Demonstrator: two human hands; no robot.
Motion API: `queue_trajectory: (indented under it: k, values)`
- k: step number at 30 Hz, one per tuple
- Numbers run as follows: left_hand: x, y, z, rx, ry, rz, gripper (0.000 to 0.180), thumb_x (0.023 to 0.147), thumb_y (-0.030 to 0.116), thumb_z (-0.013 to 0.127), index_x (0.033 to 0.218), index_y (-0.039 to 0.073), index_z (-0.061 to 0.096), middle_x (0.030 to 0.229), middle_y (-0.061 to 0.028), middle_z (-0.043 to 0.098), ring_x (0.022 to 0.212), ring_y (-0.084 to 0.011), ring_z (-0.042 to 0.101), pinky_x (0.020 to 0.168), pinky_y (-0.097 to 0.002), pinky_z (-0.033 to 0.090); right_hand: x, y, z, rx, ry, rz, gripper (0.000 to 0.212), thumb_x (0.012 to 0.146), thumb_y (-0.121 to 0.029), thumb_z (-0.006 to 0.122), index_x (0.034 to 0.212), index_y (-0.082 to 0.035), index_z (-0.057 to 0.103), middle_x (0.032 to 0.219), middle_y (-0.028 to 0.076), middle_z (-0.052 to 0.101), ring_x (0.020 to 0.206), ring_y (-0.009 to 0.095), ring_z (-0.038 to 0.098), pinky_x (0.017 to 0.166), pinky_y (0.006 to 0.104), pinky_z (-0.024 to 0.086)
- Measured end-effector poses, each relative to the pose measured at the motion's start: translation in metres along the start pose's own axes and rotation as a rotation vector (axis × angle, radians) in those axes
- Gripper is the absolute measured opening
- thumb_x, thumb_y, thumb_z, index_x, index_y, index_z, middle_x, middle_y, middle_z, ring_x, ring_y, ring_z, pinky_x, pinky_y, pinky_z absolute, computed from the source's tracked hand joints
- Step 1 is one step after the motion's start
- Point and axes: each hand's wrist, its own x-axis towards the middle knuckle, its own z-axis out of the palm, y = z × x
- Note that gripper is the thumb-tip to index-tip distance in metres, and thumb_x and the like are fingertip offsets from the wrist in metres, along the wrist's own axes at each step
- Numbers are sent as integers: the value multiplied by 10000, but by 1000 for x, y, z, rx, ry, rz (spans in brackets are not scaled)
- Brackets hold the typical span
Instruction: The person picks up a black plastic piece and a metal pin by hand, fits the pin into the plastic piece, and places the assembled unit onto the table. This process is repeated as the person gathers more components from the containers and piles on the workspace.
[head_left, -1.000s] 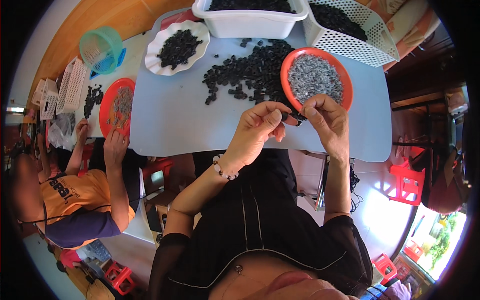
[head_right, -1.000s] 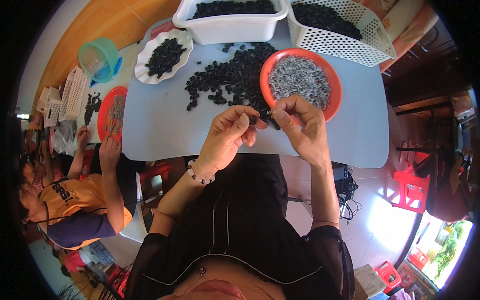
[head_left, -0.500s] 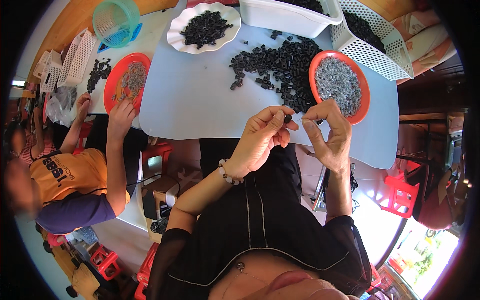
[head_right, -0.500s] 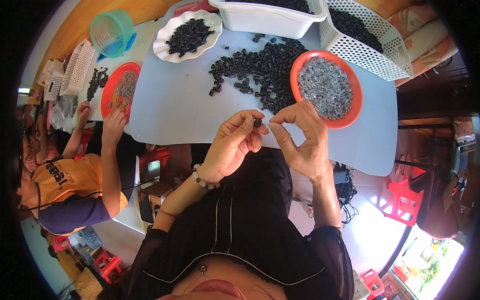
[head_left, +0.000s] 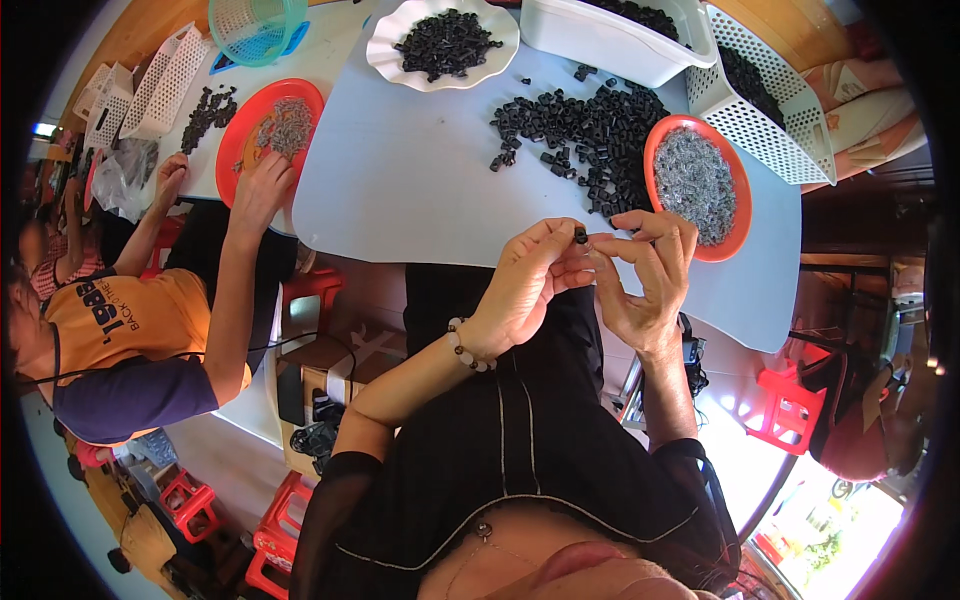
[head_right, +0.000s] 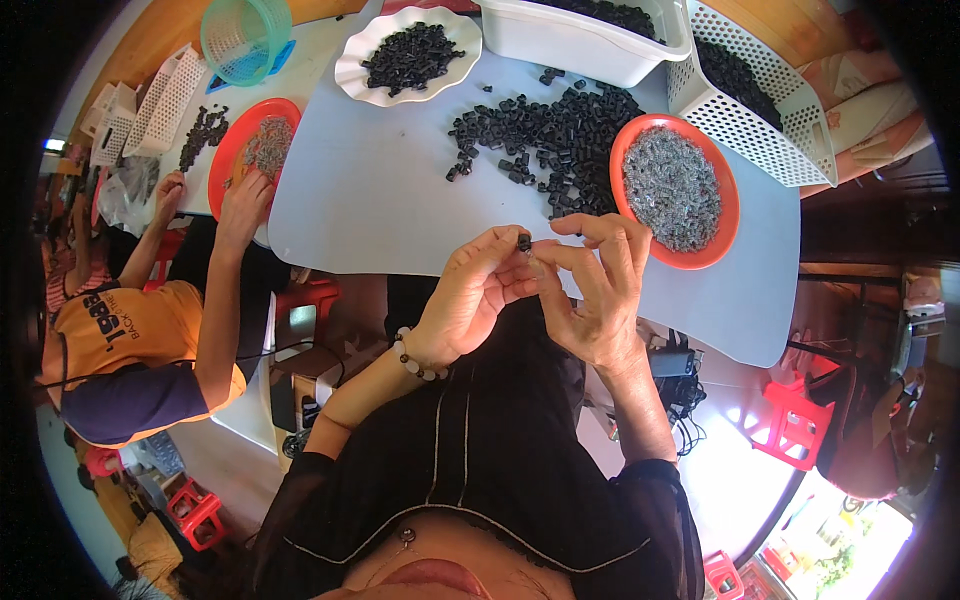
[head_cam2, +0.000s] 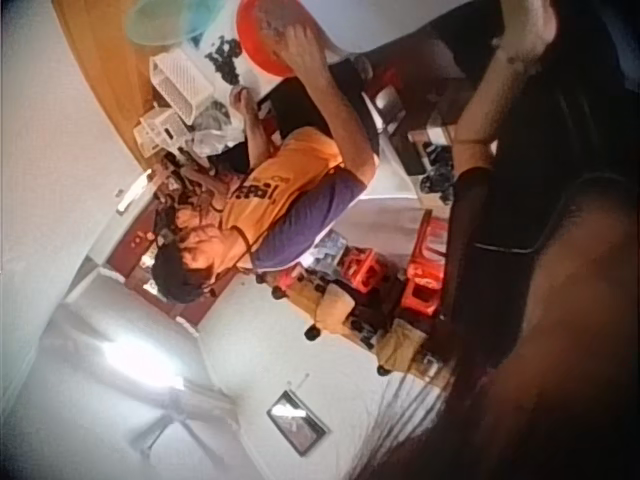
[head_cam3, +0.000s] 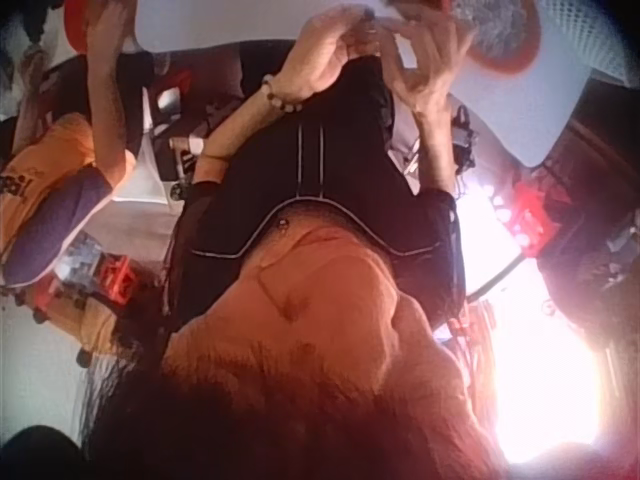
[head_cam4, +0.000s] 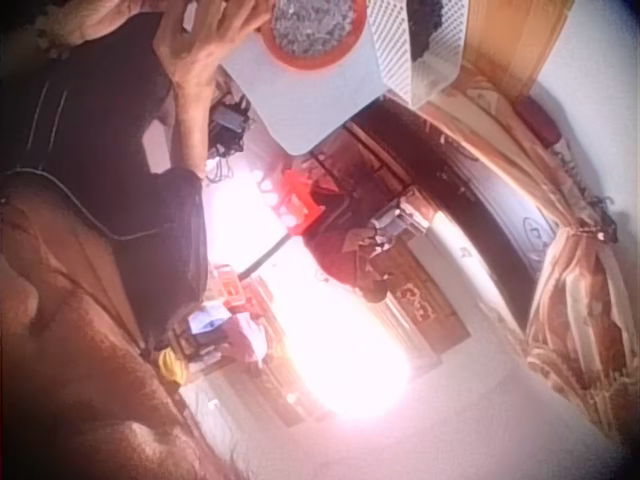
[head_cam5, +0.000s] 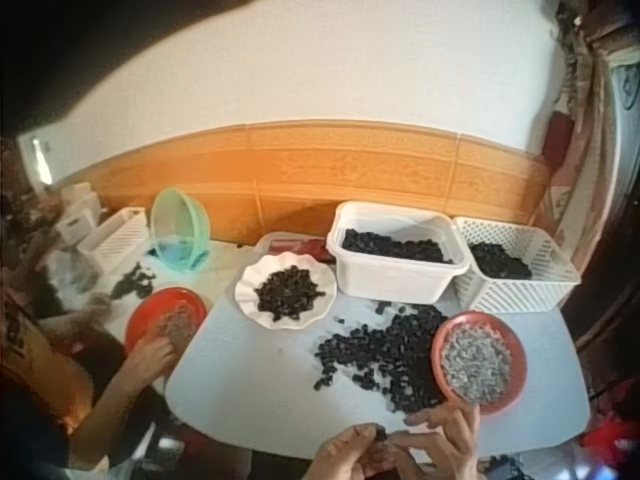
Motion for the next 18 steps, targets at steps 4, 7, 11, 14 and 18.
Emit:
queue_trajectory:
  k: [4,7,11,14,18]
  values:
    - [-4,4,5,16,14,-24,234,1023,274,556,1105,57,588,967,-16,660,895,-99,666,810,-274,560,-2,1,6,-28,30,-21,250,677,25,763,887,-84,685,1031,52,634,959,253,509,794,367,429]
    - [-5,2,3,56,8,-4,232,1023,276,555,1125,69,568,1031,-30,652,977,-112,644,881,-303,526,-3,4,10,-8,18,-20,253,673,35,764,882,-77,676,1016,49,639,947,260,519,803,373,437]
    - [-6,-1,4,117,36,37,225,1030,279,542,1121,74,559,1054,-33,651,1010,-109,634,896,-315,514,2,7,13,35,-3,-16,241,679,32,768,876,-72,675,985,51,661,932,244,537,793,363,452]
    - [-8,1,2,132,21,46,219,1034,281,536,1116,78,555,1077,-42,654,1024,-113,633,896,-318,513,2,7,14,87,-46,8,255,693,23,776,906,-65,667,1000,59,666,924,258,542,769,370,470]
    - [-10,2,-1,128,-6,40,221,1037,282,529,1105,74,555,1080,-54,658,998,-120,642,855,-306,527,2,6,16,115,-65,-8,258,699,6,790,918,-58,668,960,55,677,911,250,550,758,365,487]
